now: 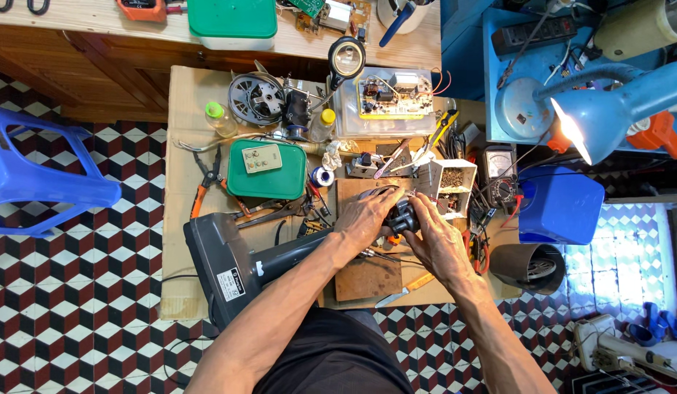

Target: The person uses a cordless drill to remove screws from a cylindrical electrical component, then disassembles it by hand to separate the housing and internal parts. The person handles the component and its parts throughout the process.

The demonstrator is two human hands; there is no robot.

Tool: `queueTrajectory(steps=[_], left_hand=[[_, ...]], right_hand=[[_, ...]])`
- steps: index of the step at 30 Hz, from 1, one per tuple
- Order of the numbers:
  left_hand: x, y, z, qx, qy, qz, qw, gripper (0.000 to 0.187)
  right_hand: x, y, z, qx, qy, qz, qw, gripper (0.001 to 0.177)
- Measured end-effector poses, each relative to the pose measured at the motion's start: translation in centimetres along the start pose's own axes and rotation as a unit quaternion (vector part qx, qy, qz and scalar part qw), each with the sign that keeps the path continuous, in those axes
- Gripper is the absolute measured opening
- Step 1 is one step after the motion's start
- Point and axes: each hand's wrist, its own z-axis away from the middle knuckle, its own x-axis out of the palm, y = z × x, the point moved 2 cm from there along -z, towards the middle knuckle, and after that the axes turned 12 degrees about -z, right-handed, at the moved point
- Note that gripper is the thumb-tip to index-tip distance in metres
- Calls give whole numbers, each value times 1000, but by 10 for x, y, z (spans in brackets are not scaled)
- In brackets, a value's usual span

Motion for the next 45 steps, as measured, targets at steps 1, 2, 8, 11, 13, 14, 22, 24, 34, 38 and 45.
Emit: queueTrajectory(steps=[1, 2, 8, 11, 13, 14, 22, 24, 34, 38, 45], left_hand=[[1, 0, 1, 1, 10, 3, 1000, 95], [2, -1, 1, 3, 19, 5, 1000, 93], [3, -3, 3, 19, 37, -4, 999, 82], [-4, 1, 2, -8, -4, 7, 1000, 87], [-11, 6, 3, -16, -8, 18, 1000, 87], [-16, 8, 3, -19, -9, 23, 1000, 87], [-20, 6, 1, -110, -169, 26, 979, 101], [-13, 1, 0, -94, -146, 33, 984, 114], [-7, -27, 23, -21, -40, 60, 997, 134], [-22, -21, 30, -34, -44, 68, 996, 128], [-28, 23, 15, -35, -13, -1, 999, 125]], right_hand=[[-1, 0, 0, 1, -7, -3, 1000, 69], [-1, 0, -1, 1, -12, -7, 1000, 69], [-5, 2, -2, -18, -10, -38, 999, 67], [-6, -1, 0, -48, 21, -41, 998, 66], [-2, -2, 3, -16, 19, -41, 999, 66], [0, -1, 3, 20, 6, -39, 999, 66], [8, 2, 6, -13, 39, -18, 999, 68], [9, 3, 5, -6, 39, -21, 999, 68], [-24, 16, 62, 168, 191, -327, 910, 64], [-5, 40, 79, 236, 267, -462, 812, 43], [30, 55, 86, 259, 295, -547, 740, 33]])
